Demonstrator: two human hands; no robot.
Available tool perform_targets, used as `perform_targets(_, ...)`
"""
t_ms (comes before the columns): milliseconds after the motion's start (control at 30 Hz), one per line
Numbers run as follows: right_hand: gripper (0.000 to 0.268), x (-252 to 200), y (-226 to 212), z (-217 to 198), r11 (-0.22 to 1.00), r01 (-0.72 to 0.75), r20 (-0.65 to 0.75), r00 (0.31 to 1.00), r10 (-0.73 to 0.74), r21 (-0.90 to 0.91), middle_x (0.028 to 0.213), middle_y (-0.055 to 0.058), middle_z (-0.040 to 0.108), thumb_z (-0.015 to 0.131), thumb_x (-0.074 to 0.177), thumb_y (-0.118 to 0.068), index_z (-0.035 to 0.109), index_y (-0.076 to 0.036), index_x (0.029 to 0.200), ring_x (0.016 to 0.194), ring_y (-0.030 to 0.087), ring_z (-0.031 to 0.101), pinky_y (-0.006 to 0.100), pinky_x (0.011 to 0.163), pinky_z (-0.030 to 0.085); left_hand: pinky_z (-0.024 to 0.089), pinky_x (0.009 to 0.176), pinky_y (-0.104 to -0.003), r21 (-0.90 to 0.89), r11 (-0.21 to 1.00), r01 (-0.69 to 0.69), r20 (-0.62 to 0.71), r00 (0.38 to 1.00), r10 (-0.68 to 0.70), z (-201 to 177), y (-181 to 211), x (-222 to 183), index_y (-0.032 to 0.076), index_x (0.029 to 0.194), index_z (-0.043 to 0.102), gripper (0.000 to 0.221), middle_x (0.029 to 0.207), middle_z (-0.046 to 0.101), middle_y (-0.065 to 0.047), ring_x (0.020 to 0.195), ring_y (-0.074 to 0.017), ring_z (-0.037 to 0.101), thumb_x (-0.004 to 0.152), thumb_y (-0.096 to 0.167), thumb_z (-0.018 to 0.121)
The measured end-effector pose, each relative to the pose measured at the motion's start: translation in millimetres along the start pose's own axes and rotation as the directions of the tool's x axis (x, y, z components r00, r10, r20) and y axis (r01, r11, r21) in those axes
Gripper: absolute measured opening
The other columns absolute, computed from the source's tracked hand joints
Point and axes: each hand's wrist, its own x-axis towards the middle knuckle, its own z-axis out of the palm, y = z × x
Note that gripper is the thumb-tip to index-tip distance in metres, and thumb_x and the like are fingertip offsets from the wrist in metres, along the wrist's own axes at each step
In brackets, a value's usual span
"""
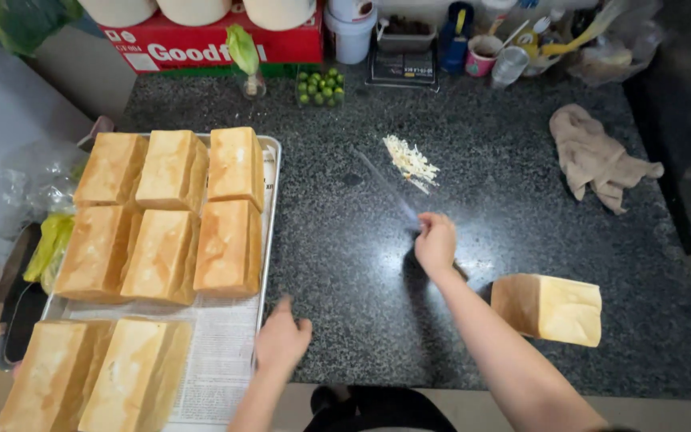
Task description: The person cleans a workspace with a cloth and then uses a knife to slice a piece of bread before placing it in a plastic bag and sealing it with tape.
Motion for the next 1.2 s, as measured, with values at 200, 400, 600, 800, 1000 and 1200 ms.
perform_targets(200,0.028,-63,-84,-61,0.384,-0.754,0.679,0.652,0.339,0.532,0.092,0.000,0.072,0.068,0.093,-0.010,0.073,-0.005,0.120,0.077,0.009,0.060,0.025,0.070,0.048,0.057,0.068,-0.030,-0.708,0.594,-0.383,-0.382,0.914,0.135,25,92,-21,0.003,0.097,0.079,0.030,0.084,0.080,-0.012,0.074,-0.0159,0.077,0.090,0.031,0.074)
perform_targets(400,0.030,-112,-103,-104,0.289,-0.788,0.707,0.616,0.347,0.544,0.086,-0.001,0.068,0.067,0.095,-0.010,0.072,-0.006,0.125,0.069,0.007,0.055,0.023,0.062,0.043,0.054,0.064,-0.027,-0.828,0.514,-0.223,-0.174,0.974,0.142,49,127,-1,0.001,0.092,0.082,0.025,0.076,0.079,-0.004,0.069,-0.0083,0.068,0.089,0.025,0.076)
perform_targets(600,0.032,-135,-81,-139,0.361,-0.707,0.641,0.705,0.302,0.608,0.082,-0.003,0.063,0.067,0.096,-0.011,0.070,-0.006,0.128,0.072,0.006,0.054,0.023,0.064,0.044,0.048,0.058,-0.025,-0.838,0.371,-0.400,-0.324,0.912,0.252,-4,170,116,0.001,0.088,0.081,0.020,0.071,0.072,-0.001,0.062,-0.0079,0.062,0.091,0.020,0.076)
perform_targets(800,0.031,-170,-51,-151,0.404,-0.681,0.556,0.732,0.394,0.610,0.086,-0.004,0.067,0.067,0.095,-0.010,0.071,-0.002,0.124,0.079,0.005,0.059,0.020,0.074,0.049,0.054,0.066,-0.023,-0.794,0.305,-0.527,-0.410,0.833,0.371,-76,242,187,0.003,0.099,0.078,0.018,0.080,0.075,0.002,0.068,-0.0062,0.066,0.094,0.017,0.068)
perform_targets(1000,0.032,-144,-37,-153,0.173,-0.722,0.561,0.644,0.519,0.669,0.084,-0.002,0.065,0.064,0.095,-0.008,0.067,-0.002,0.126,0.074,0.007,0.057,0.022,0.068,0.047,0.061,0.072,-0.029,-0.437,0.601,-0.670,-0.331,0.740,0.585,-68,293,198,0.007,0.101,0.079,0.019,0.085,0.080,-0.007,0.077,-0.0141,0.077,0.085,0.010,0.069)
perform_targets(1200,0.031,-123,-19,-112,0.169,-0.716,0.499,0.616,0.609,0.678,0.083,-0.001,0.058,0.060,0.097,-0.008,0.061,-0.004,0.128,0.072,0.010,0.052,0.024,0.063,0.044,0.057,0.084,-0.050,0.230,0.856,-0.464,-0.281,0.810,0.514,-69,339,144,0.010,0.095,0.080,0.034,0.093,0.074,-0.019,0.093,-0.0382,0.072,0.101,0.040,0.066)
